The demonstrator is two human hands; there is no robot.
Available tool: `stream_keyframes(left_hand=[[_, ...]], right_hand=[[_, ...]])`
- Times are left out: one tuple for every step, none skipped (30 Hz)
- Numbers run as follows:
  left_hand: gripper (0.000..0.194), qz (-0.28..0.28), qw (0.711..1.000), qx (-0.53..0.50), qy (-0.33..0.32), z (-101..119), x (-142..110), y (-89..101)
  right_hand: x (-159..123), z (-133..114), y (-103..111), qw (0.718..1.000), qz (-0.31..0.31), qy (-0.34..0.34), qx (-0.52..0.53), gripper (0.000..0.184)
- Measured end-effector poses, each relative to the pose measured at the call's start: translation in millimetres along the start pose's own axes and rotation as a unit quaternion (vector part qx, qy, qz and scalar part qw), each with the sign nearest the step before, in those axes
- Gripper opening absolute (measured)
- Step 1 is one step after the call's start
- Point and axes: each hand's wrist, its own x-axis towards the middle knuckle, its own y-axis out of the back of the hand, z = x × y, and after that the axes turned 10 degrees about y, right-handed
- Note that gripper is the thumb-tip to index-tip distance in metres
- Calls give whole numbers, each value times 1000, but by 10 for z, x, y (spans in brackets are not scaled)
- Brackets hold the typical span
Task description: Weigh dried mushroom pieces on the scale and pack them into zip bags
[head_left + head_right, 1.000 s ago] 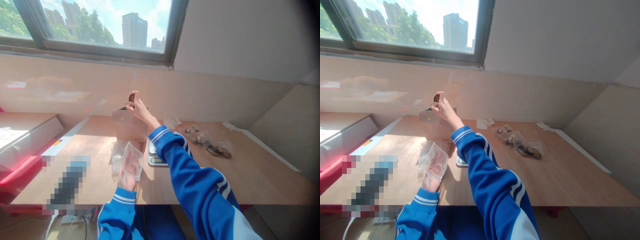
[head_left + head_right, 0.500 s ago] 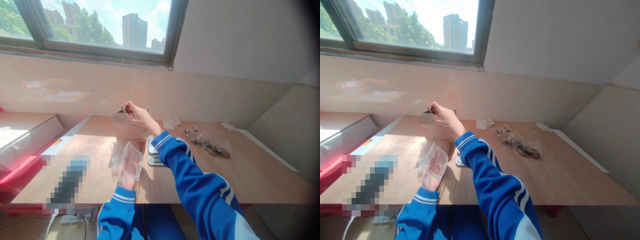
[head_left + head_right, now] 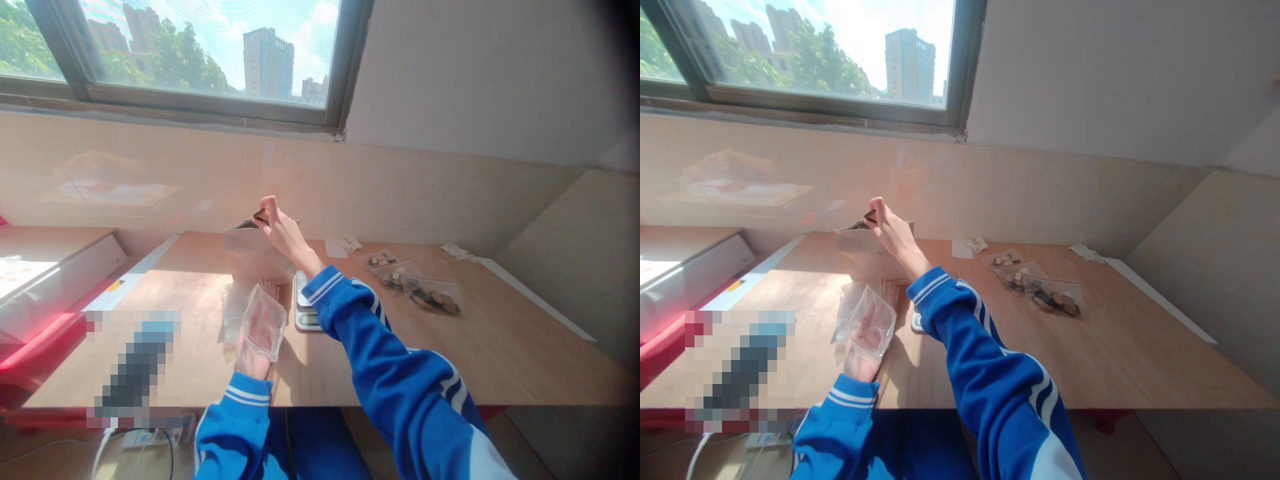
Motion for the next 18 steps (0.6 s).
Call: stream_keyframes(left_hand=[[37,15,1000,-23,-5,-3,-6,-25],[36,35,998,-46,-11,-7,-14,-62],[36,53,997,-58,-16,-11,-23,-106],[35,66,996,-58,-15,-15,-33,-153],[34,78,995,-53,-14,-17,-41,-198],[33,88,995,-46,-12,-19,-47,-236],[33,97,994,-38,-11,-19,-51,-265],[33,105,994,-31,-10,-18,-53,-284],[32,112,993,-23,-11,-16,-52,-294],[32,118,993,-12,-11,-14,-50,-296],[30,126,992,2,-12,-13,-49,-294],[29,135,991,19,-10,-12,-48,-293],[28,143,989,35,-5,-14,-49,-294],[28,148,988,50,1,-18,-51,-301],[28,150,987,61,6,-25,-55,-315],[29,149,986,70,9,-35,-60,-335],[30,148,986,78,9,-49,-66,-359],[32,148,985,89,6,-64,-72,-384]], right_hand=[[-4,-8,-7,1000,-13,6,-21,26],[-7,-18,-12,998,-30,12,-46,26],[-12,-30,-19,996,-46,19,-74,28],[-19,-42,-28,992,-62,27,-103,31],[-29,-53,-37,988,-75,36,-131,35],[-43,-65,-47,983,-84,47,-155,37],[-63,-78,-55,979,-86,57,-174,37],[-87,-94,-57,977,-80,63,-187,35],[-119,-115,-53,977,-66,62,-194,33],[-158,-140,-39,978,-45,55,-195,31],[-205,-171,-15,981,-21,41,-191,30],[-264,-206,16,983,0,21,-182,30],[-335,-243,53,986,14,-2,-168,30],[-421,-280,92,989,17,-26,-147,30],[-521,-316,130,992,6,-49,-119,30],[-635,-348,163,994,-17,-68,-82,33],[-759,-372,188,995,-50,-83,-40,36],[-889,-389,206,992,-86,-96,6,37]])
